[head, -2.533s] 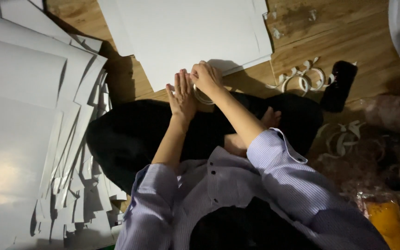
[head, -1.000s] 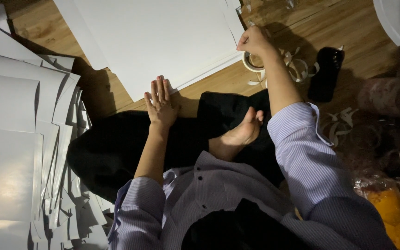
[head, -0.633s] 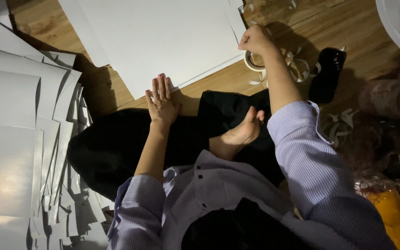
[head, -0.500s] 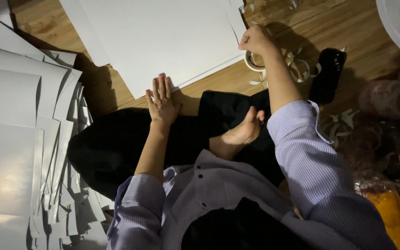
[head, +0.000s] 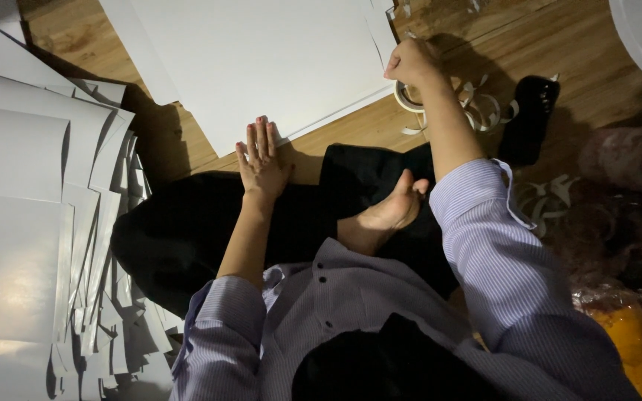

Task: The person applies strips of double-sided tape to the edges of white cardstock sheets and peels the adhesive backing off by hand.

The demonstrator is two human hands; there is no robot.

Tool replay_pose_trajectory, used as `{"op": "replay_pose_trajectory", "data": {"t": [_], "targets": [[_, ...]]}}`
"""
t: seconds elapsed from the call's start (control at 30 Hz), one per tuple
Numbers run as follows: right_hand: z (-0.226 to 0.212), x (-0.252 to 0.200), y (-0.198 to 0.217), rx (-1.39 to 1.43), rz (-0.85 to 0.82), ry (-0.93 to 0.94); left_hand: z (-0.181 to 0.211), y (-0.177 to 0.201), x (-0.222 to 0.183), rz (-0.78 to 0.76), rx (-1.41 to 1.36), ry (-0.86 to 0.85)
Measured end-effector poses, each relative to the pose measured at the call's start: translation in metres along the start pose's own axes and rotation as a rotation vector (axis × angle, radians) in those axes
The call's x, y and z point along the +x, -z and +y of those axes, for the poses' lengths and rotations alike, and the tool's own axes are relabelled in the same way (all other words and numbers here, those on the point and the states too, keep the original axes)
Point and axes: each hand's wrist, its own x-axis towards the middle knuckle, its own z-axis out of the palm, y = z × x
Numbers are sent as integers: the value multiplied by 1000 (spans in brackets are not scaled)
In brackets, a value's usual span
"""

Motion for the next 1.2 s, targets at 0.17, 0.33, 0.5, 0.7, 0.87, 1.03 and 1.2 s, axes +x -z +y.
{"op": "replay_pose_trajectory", "data": {"t": [0.17,0.33,0.5,0.7,0.87,1.03,1.2], "targets": [[4,-1,-8,-118,89,46,1,6,-8,110,-45,12],[0,-9,-15,-72,114,-44,22,30,-7,38,-149,155],[28,5,-38,0,173,26,87,68,30,-77,58,-59],[57,28,-68,21,163,-16,169,48,89,208,-26,-265],[41,18,-46,43,38,-80,179,40,94,228,30,-260],[24,9,-27,-167,46,81,180,-8,115,497,68,-299],[35,12,-49,-297,161,231,184,3,113,533,125,-282]]}}
